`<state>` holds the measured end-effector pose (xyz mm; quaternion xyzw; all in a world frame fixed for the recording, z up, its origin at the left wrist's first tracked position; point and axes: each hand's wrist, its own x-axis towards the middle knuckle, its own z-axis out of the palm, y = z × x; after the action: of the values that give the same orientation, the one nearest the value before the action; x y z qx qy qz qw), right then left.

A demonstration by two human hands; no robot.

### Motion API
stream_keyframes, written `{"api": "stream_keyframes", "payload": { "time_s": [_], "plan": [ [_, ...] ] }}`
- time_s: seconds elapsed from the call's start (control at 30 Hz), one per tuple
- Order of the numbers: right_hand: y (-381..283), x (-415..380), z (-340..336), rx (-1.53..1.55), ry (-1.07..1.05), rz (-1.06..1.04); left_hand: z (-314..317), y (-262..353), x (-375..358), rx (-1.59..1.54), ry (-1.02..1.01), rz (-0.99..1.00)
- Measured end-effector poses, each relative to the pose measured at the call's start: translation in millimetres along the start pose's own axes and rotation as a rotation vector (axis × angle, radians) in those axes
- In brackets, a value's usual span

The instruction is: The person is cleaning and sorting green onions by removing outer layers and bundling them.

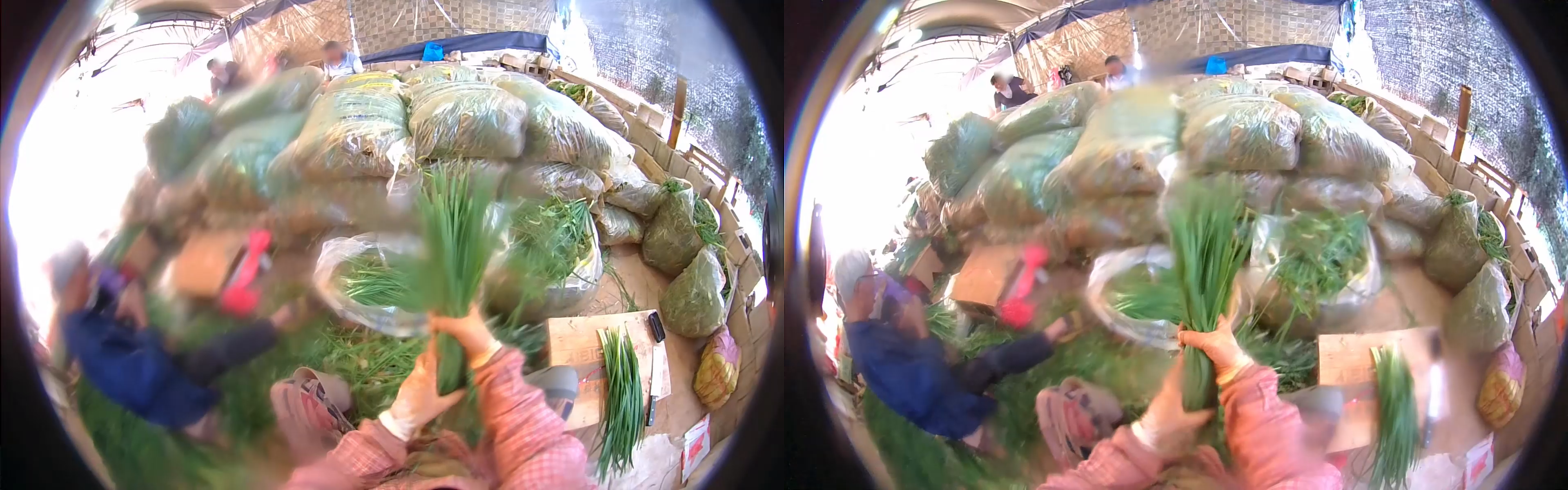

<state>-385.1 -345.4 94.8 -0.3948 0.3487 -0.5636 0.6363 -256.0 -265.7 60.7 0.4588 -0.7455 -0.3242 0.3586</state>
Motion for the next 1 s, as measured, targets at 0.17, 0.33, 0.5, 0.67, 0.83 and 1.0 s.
{"api": "stream_keyframes", "payload": {
  "time_s": [0.17, 0.33, 0.5, 0.67, 0.83, 1.0],
  "plan": [
    [-1.9, -8.6, -17.3, -0.059, -0.152, 0.034, -104.1, -82.9, 7.6, -0.911, -0.338, -0.289],
    [19.7, -4.1, -10.6, -0.173, -0.454, 0.101, -113.6, -40.0, 67.2, -0.995, -0.268, 0.032],
    [32.2, -1.2, -0.4, -0.059, -0.702, 0.164, -100.3, 14.0, 94.7, -1.231, -0.276, 0.015],
    [44.3, 1.9, -19.4, -0.194, -0.717, 0.216, -94.1, 2.0, 101.2, -1.146, -0.205, -0.087],
    [51.6, -4.7, -31.8, -0.205, -0.723, 0.341, -72.0, 8.5, 96.1, -0.952, -0.057, -0.095],
    [28.7, -26.9, -45.2, -0.269, -0.709, 0.260, -60.0, 44.7, 83.4, -0.721, 0.013, -0.093]
  ]
}}
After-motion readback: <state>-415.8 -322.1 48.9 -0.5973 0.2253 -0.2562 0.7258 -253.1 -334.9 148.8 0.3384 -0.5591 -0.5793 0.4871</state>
